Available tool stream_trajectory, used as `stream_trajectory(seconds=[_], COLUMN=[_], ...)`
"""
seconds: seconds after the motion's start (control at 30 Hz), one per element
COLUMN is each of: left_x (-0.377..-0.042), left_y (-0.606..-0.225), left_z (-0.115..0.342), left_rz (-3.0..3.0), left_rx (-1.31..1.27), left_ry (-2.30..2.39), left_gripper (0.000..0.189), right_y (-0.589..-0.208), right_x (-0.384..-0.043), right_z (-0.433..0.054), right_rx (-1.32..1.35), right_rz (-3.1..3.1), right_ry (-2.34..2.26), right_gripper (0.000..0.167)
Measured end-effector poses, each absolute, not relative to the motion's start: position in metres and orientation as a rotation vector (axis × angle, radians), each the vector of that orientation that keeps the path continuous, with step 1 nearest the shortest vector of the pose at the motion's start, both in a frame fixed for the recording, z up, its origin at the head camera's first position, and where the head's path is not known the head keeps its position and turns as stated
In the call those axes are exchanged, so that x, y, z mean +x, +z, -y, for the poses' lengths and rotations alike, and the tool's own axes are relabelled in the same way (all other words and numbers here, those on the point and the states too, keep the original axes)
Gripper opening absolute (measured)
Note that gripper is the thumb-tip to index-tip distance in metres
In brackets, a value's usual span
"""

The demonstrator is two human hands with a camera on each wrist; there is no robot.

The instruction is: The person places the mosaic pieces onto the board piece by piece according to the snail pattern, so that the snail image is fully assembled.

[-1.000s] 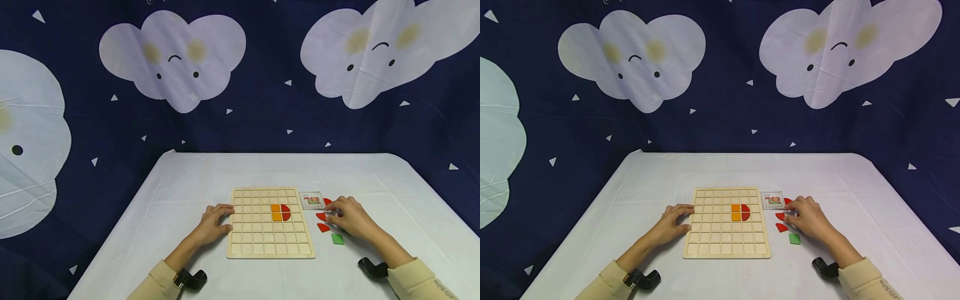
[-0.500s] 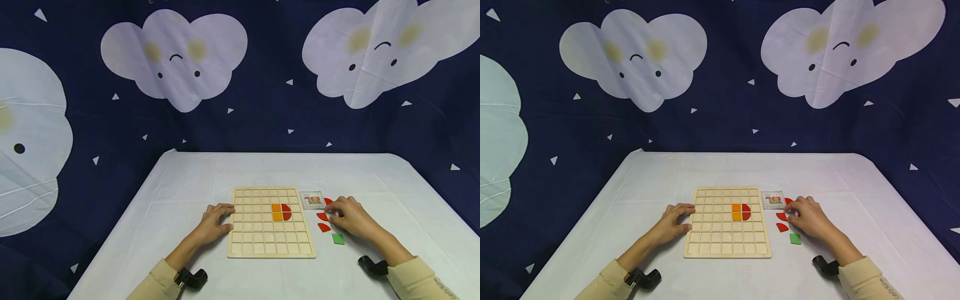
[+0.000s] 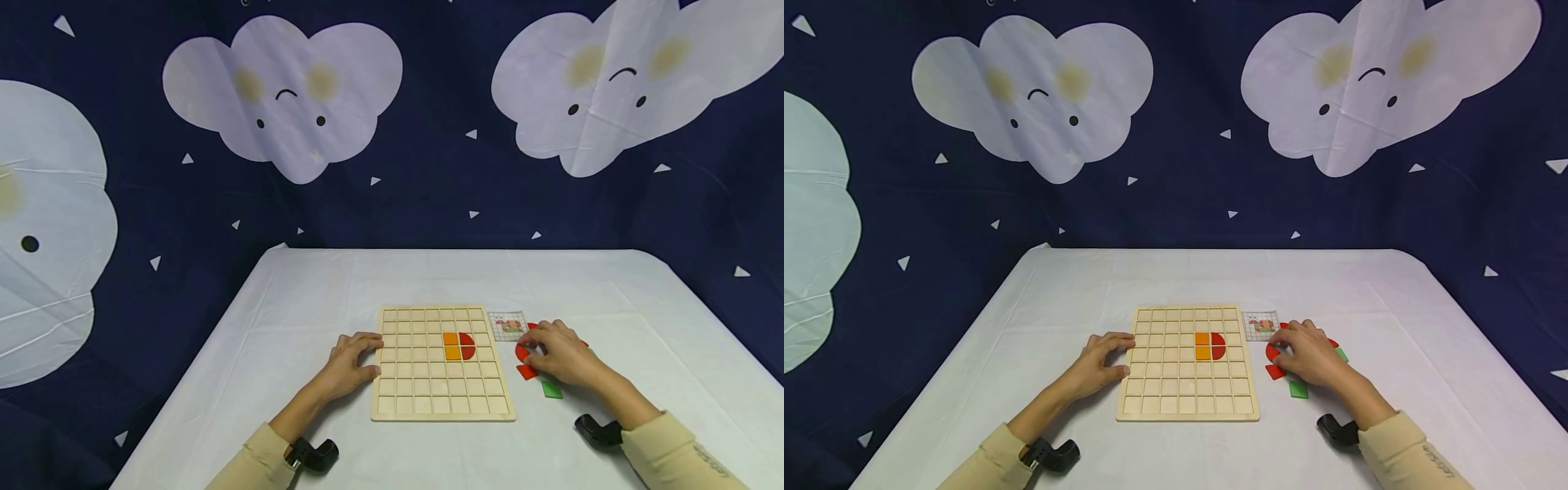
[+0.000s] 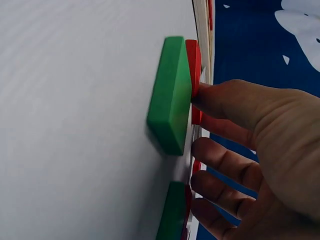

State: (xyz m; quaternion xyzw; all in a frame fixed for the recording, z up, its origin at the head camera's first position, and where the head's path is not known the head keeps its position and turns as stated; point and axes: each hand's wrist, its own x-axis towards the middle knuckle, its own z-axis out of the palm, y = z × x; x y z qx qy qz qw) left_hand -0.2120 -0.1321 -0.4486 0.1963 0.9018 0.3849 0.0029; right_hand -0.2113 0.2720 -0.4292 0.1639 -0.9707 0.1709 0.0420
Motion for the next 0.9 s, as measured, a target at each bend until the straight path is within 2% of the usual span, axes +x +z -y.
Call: stream_trajectory(seconds=[0.27,0.9], left_x=[-0.2117,-0.2124], left_y=[-0.4489,-0.4503], left_z=[0.1331,0.1336], left_rz=[-2.825,-2.833], left_rx=[0.629,0.638], left_ry=[1.206,1.201], left_gripper=[0.043,0.043], right_y=[-0.4287,-0.4323], right_x=[-0.2112,-0.2049], right_z=[-0.2681,-0.2741], right_rx=[0.529,0.443], right_rz=[2.997,2.982], right_ry=[0.524,0.553], right_gripper=[0.031,0.018])
